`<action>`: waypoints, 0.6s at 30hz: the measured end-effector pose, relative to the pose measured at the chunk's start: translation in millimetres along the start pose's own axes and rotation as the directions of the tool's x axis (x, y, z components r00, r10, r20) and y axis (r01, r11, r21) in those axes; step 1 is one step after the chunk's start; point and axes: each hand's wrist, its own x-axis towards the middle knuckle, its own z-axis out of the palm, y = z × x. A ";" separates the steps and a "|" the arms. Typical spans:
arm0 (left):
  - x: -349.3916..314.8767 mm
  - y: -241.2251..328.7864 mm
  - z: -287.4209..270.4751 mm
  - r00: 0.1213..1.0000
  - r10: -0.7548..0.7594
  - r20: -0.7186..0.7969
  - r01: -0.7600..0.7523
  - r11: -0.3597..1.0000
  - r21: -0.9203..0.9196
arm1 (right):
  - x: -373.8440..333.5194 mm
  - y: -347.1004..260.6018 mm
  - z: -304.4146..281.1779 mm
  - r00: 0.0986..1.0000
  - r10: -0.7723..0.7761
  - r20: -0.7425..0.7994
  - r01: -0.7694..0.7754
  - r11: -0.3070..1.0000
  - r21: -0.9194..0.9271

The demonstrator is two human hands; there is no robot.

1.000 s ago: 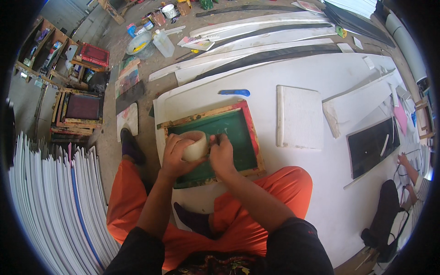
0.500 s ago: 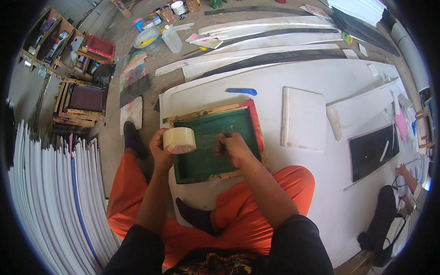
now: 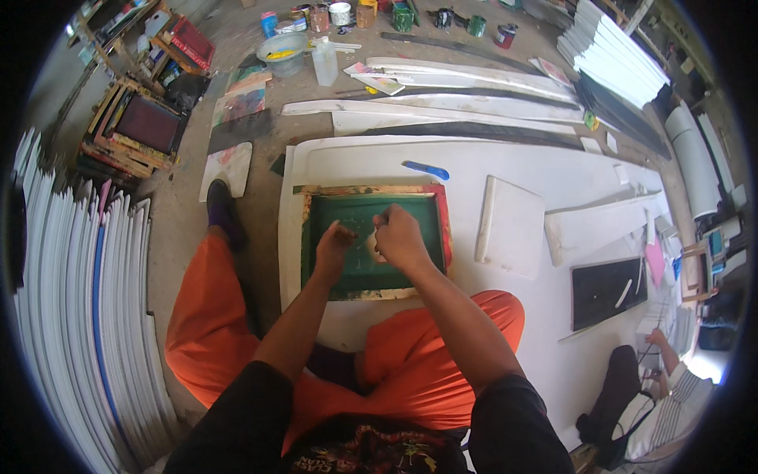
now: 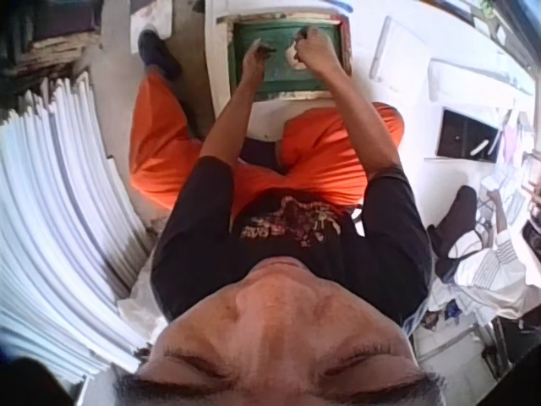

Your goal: The person sits on the floor and smooths a red screen with a mesh design using their hands. They then place the red screen on a shelf and pick up a green screen. The person applies masking tape to the edges of the green screen to secure the mesh.

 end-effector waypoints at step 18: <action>-46.2 49.9 97.4 0.688 0.654 0.315 -0.565 0.211 0.798 | 4.6 -4.1 50.1 0.968 -0.079 -0.240 0.081 0.997 -0.003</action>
